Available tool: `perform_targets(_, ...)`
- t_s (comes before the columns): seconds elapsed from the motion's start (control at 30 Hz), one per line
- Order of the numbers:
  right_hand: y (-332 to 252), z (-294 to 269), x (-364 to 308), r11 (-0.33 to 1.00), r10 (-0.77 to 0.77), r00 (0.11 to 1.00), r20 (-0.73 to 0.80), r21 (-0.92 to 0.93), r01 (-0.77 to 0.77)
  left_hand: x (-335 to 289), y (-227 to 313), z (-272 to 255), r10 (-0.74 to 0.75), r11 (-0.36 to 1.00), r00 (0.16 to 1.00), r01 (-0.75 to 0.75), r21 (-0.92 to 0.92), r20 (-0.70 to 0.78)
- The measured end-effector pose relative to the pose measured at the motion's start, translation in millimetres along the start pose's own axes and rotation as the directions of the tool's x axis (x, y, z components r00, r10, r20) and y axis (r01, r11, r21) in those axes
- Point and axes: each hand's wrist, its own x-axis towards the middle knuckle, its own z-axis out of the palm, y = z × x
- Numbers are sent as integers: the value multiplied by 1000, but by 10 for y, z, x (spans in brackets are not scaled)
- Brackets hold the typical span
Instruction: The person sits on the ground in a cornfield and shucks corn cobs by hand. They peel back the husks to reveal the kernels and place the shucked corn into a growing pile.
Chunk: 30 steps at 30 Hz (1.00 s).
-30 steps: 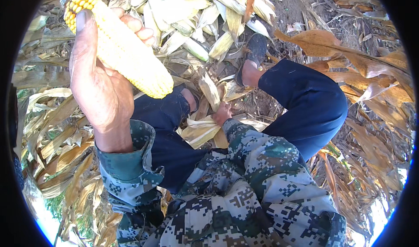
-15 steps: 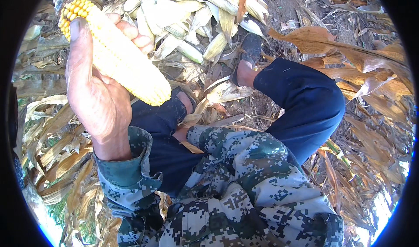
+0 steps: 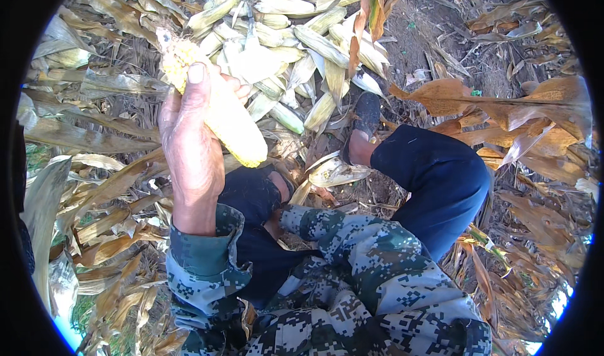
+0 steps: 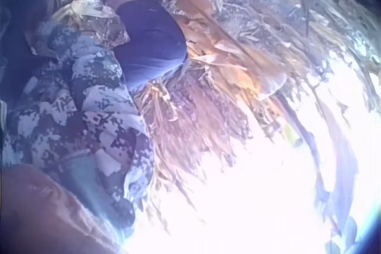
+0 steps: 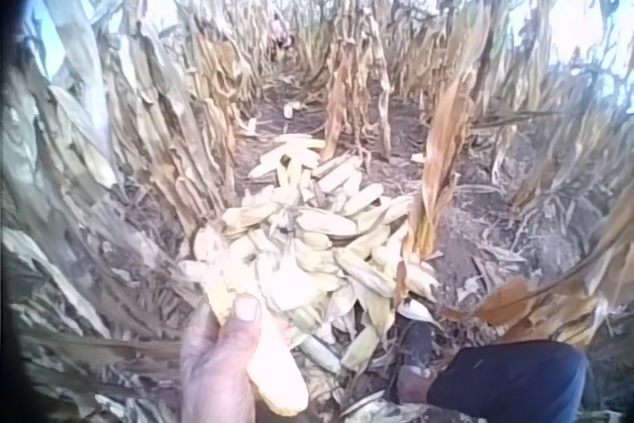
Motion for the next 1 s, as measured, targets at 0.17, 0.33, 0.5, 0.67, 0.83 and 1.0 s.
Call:
perform_targets(0.17, 759, -430, -446, 944, 295, 742, -602, 306, -126, -7, -106, 70, -77, 997, 994, 78, -10, 84)
perform_targets(0.33, -304, -1387, -1448, -97, 40, 665, -746, 659, 746, 2, -323, 139, -175, 983, 975, 180, -24, 138)
perform_targets(0.5, -670, -1329, -1666, 358, 7, 633, -774, 593, 721, 50, -576, 243, -118, 976, 989, 98, 196, 92)
perform_targets(0.67, -732, -1006, -1640, 221, 185, 568, -802, 597, 771, 173, -561, 204, -88, 993, 995, 85, 77, 41)
perform_targets(0.83, -711, -754, -1664, 174, 128, 560, -818, 575, 800, 152, -522, 139, -41, 983, 991, 17, 183, 130)
perform_targets(1.0, -548, -680, -1542, 158, 152, 544, -825, 563, 811, 73, -562, 134, 320, 763, 936, -348, 545, 150)
